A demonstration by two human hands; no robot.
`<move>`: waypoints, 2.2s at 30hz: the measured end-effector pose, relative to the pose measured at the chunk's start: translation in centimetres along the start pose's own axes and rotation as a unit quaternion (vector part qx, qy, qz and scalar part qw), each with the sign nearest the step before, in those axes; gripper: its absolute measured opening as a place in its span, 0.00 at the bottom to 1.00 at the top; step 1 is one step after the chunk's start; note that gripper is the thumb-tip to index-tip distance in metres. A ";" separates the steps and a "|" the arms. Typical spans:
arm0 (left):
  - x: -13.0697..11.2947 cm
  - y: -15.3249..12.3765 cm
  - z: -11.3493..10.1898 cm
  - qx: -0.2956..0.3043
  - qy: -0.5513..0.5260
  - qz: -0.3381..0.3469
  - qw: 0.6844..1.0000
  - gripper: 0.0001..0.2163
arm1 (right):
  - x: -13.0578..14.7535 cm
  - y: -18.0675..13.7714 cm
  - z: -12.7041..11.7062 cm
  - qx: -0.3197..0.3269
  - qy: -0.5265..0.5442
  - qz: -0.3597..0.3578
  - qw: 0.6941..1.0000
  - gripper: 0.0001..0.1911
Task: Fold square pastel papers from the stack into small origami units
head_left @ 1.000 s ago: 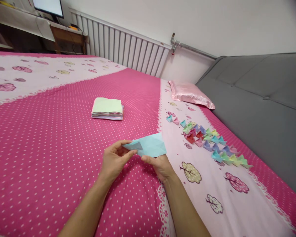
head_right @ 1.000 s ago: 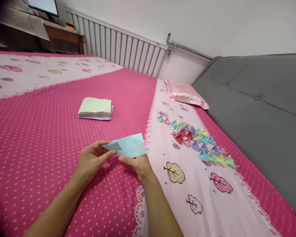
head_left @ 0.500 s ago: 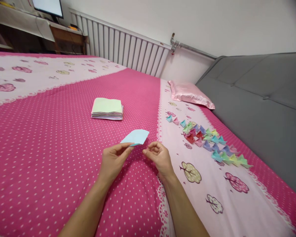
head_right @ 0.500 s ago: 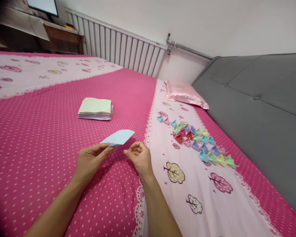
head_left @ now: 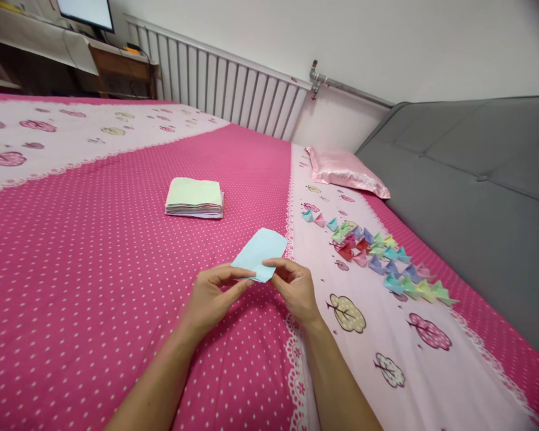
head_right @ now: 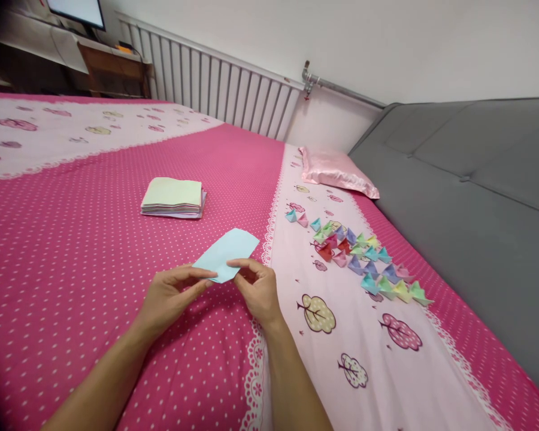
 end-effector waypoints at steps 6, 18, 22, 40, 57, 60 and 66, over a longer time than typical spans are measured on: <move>0.3 0.0 0.0 0.000 -0.059 -0.026 0.998 0.04 | 0.2 -0.1 0.0 -0.004 -0.013 -0.008 1.000 0.08; 1.1 0.0 -0.3 -0.052 -0.160 -0.077 0.983 0.12 | 1.1 -0.3 -0.2 -0.044 -0.019 -0.016 0.999 0.05; 1.1 -0.1 -0.9 -0.087 -0.121 -0.076 0.986 0.08 | 0.9 -0.4 -0.3 -0.059 -0.032 -0.001 0.998 0.05; 1.9 -0.1 -0.8 -0.089 -0.215 -0.101 0.967 0.18 | 0.6 -1.4 0.8 -0.126 0.043 0.045 0.990 0.14; 2.7 -0.2 -0.1 -0.033 -0.202 -0.173 0.963 0.11 | 1.8 -1.1 1.4 0.009 0.018 0.005 1.000 0.15; 2.8 -0.3 -0.1 -0.034 -0.186 -0.184 0.965 0.11 | 1.8 -1.1 1.7 0.033 0.027 0.002 0.999 0.15; 2.9 -0.5 -0.1 -0.039 -0.192 -0.185 0.963 0.12 | 1.6 -1.1 1.6 0.021 0.039 0.008 0.999 0.19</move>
Point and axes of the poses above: each hand's wrist, its own y-axis towards the middle knuckle, its own z-axis out of the palm, x = y × z, the point moved 7 cm from there along y, towards the middle knuckle, and after that the axes turned 11 degrees about -y, right-handed, at the moved point
